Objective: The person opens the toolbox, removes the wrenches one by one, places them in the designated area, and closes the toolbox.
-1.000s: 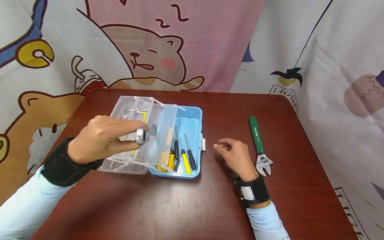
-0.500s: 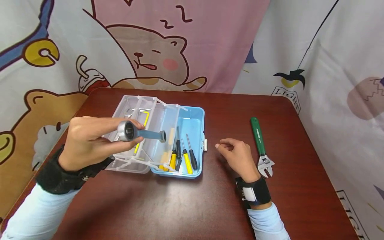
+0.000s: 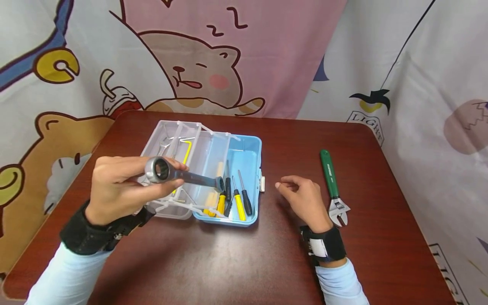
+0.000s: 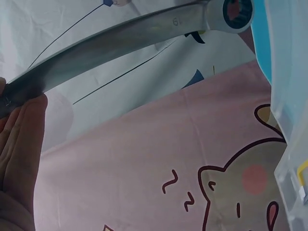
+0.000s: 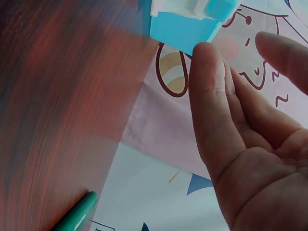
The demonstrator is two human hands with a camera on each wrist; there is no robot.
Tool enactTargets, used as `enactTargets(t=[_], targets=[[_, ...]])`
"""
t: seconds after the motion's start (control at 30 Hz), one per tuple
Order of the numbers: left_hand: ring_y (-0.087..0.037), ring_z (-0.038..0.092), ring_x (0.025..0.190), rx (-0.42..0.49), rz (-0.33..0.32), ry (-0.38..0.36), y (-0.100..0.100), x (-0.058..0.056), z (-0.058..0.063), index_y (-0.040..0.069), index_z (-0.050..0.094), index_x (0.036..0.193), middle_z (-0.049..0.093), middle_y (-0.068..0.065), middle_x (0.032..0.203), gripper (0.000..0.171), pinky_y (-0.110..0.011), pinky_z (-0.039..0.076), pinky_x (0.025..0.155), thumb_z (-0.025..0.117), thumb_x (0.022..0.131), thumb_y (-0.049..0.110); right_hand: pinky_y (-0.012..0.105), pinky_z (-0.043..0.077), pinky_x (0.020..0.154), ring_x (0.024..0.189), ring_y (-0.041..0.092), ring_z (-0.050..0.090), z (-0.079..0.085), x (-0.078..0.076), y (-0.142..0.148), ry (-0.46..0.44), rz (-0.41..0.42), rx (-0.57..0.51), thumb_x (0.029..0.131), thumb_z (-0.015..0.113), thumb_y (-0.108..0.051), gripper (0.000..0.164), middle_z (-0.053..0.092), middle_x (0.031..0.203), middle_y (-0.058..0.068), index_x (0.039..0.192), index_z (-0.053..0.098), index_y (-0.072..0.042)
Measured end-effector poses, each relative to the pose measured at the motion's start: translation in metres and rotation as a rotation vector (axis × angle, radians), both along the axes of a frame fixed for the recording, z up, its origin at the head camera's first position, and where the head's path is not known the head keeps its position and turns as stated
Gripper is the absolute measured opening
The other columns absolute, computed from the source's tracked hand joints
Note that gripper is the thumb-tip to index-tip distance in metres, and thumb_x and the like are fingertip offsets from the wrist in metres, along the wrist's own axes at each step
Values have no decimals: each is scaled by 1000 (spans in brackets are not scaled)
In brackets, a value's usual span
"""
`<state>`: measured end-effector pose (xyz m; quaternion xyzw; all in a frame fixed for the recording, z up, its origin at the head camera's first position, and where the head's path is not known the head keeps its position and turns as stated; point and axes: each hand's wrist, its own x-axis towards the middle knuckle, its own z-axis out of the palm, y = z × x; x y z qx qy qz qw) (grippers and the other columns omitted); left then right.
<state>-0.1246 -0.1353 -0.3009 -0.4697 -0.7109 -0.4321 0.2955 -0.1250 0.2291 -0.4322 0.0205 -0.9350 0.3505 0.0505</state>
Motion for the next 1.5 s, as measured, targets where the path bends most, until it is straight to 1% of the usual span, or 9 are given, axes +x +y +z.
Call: enactTargets(t=[0.17,0.3,0.4,0.6,0.9,1.07,1.17,1.3,1.5], targets=[[-15,78,80,86,2,-49,-1,4,-8,-3,80,94,79,-10,86,35,-15,57,70,79,93,32,45,59,74,94,30,72,1,0,-1,6,6,2,100,70,-34,38,76,107,13,124,74,-5],[-5,65,60,151,11,-97,-2,5,-18,-5,80,94,78,-14,87,37,-10,32,47,80,92,32,48,60,76,95,30,73,2,-1,-2,18,9,-1,100,70,-34,38,76,107,13,123,74,-5],[-1,52,54,199,29,-128,-3,5,-26,-6,79,94,78,-15,87,37,-14,16,42,82,91,31,47,60,75,94,30,73,3,-2,-4,24,10,3,100,71,-34,38,76,106,13,123,74,-4],[-11,75,79,299,-8,-198,-1,4,-38,-8,79,94,78,-17,86,21,-12,21,40,87,83,9,40,58,72,91,28,72,5,-1,-6,48,16,3,100,71,-33,36,76,104,12,122,74,-5],[-16,77,84,338,-50,-239,8,3,-45,-8,78,96,77,-18,88,27,-13,37,44,86,87,16,48,60,75,92,30,73,9,1,-10,72,24,6,100,71,-34,38,76,106,14,123,74,-4],[-15,76,83,348,-71,-257,11,0,-51,-9,77,96,77,-18,89,29,-14,36,42,84,89,19,47,61,74,92,30,73,11,1,-14,79,22,11,100,71,-33,38,76,107,14,124,73,-4],[-18,77,86,367,-83,-277,13,-1,-57,-9,77,96,77,-19,90,28,-15,51,52,84,89,17,45,61,73,92,30,73,14,2,-17,82,22,11,99,72,-33,37,76,107,14,124,73,-4],[-19,77,86,390,-88,-296,17,0,-63,-9,77,95,77,-19,90,24,-18,57,61,84,88,13,42,61,73,92,28,72,20,5,-25,82,32,-3,99,73,-33,36,76,106,12,123,74,-6],[-16,76,81,396,-88,-293,24,0,-68,-7,78,97,78,-17,90,26,-11,39,47,85,88,16,37,62,77,90,19,71,30,12,-37,134,89,-14,96,77,-28,32,76,104,4,122,75,-9]])
